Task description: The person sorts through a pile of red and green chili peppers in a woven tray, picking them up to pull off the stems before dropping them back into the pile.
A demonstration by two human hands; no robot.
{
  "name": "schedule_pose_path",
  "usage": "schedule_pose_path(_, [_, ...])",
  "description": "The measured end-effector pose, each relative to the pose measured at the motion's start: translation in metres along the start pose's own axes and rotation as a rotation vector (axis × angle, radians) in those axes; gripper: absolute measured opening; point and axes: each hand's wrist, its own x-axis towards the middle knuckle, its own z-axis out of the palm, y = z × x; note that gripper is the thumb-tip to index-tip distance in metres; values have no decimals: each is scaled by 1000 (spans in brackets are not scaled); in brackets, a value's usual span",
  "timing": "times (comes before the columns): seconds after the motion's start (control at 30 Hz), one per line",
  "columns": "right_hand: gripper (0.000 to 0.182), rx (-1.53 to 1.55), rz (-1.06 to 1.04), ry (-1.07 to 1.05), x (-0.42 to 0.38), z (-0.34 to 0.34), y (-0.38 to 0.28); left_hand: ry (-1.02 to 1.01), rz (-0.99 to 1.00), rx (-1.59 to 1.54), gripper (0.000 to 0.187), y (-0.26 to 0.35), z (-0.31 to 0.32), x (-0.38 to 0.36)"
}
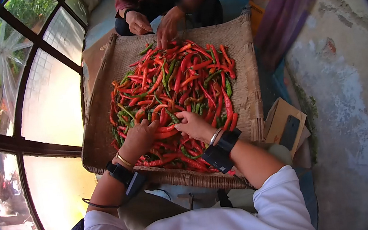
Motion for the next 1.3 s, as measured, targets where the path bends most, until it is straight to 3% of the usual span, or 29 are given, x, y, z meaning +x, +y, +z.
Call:
schedule_pose_path(0.1, [52, -44, 51, -92, 3, 0, 7, -100, 83, -99, 66, 5, -1, -12])
schedule_pose_path(0.33, [25, -138, 149, -169, 2, 4, 9, -277, 176, -244, 53, 4, -31, 0])
schedule_pose_path(0.5, [16, -38, 153, -215, 1, 4, 5, -9, 114, -354, 43, 12, -17, 8])
schedule_pose_path(0.63, [12, 281, 131, -174, -6, 2, -7, 174, 35, -555, 44, 19, -20, 12])
schedule_pose_path(0.7, [12, 357, 133, -166, -9, 2, -14, 384, 296, -450, 50, 20, -21, 15])
schedule_pose_path(0.83, [15, 397, 100, -254, -12, -3, -15, 541, 393, -352, 46, 22, -16, 17])
schedule_pose_path(0.87, [16, 389, 108, -282, -12, -4, -14, 542, 390, -355, 46, 20, -15, 17])
schedule_pose_path(0.93, [17, 298, 49, -214, -16, -1, -24, 355, 320, -393, 27, 13, -13, 15])
schedule_pose_path(1.0, [19, 201, -7, -152, -16, 1, -28, 393, 261, -481, 23, 15, -7, 14])
schedule_pose_path(1.07, [26, -133, -327, -39, -15, 4, -28, 433, 201, -568, 21, 15, -4, 15])
schedule_pose_path(1.2, [27, -95, -474, -33, -19, 12, -25, 315, 188, -712, 22, 16, -6, 17])
schedule_pose_path(1.3, [16, -107, -306, 53, -19, 0, -32, 277, 194, -744, 21, 22, -9, 14])
